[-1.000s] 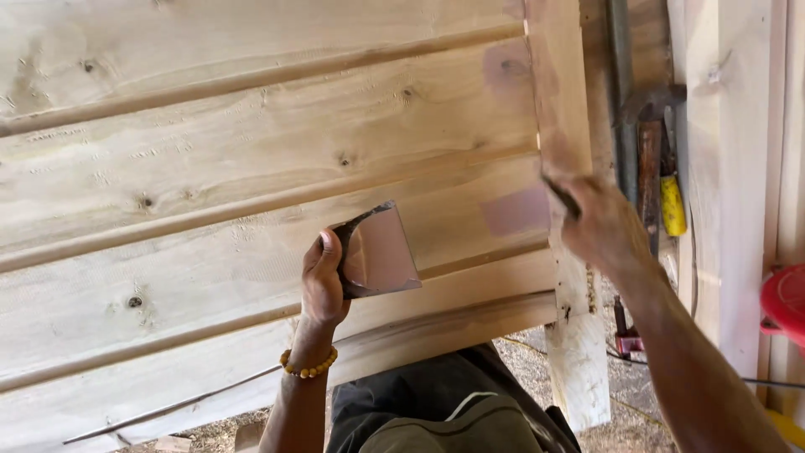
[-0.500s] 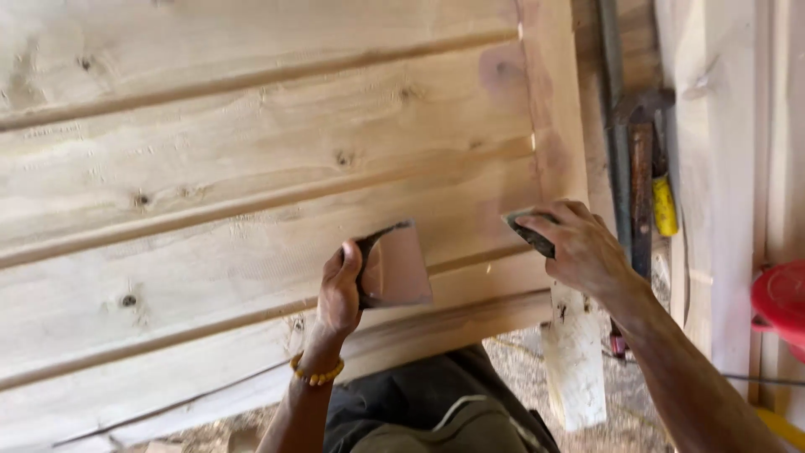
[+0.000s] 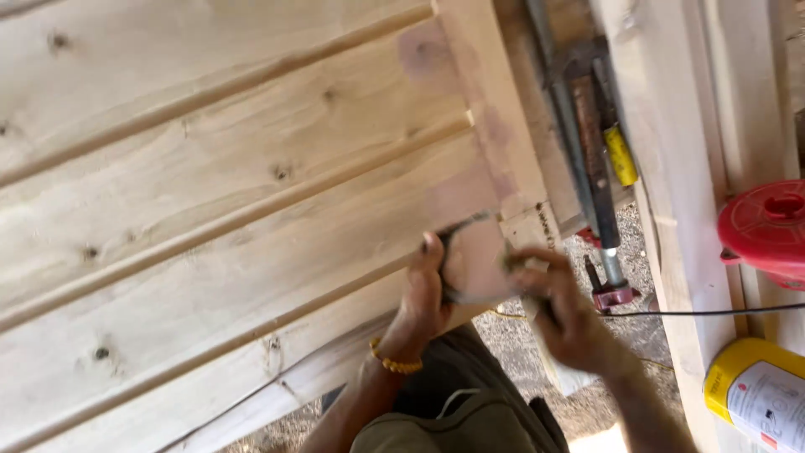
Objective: The person applies wood filler to the seams and cracks of a wooden panel using a putty knife.
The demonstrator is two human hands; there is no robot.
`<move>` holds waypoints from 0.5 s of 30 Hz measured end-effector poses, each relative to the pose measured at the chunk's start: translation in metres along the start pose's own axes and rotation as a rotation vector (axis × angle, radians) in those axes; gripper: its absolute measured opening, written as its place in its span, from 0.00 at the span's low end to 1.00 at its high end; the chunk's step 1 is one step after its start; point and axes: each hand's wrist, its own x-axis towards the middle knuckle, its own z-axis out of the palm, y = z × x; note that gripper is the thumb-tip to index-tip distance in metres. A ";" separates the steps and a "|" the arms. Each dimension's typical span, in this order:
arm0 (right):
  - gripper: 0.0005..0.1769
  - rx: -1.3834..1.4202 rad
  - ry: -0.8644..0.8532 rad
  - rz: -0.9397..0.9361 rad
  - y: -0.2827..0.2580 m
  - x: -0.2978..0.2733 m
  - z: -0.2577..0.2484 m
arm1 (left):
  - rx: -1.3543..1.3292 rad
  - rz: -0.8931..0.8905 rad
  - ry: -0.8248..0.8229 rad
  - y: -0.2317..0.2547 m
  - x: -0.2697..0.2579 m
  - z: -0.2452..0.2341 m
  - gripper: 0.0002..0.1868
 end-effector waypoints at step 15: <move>0.36 -0.463 0.167 0.112 -0.072 -0.071 0.047 | 0.736 -0.156 -0.527 0.019 -0.004 -0.030 0.27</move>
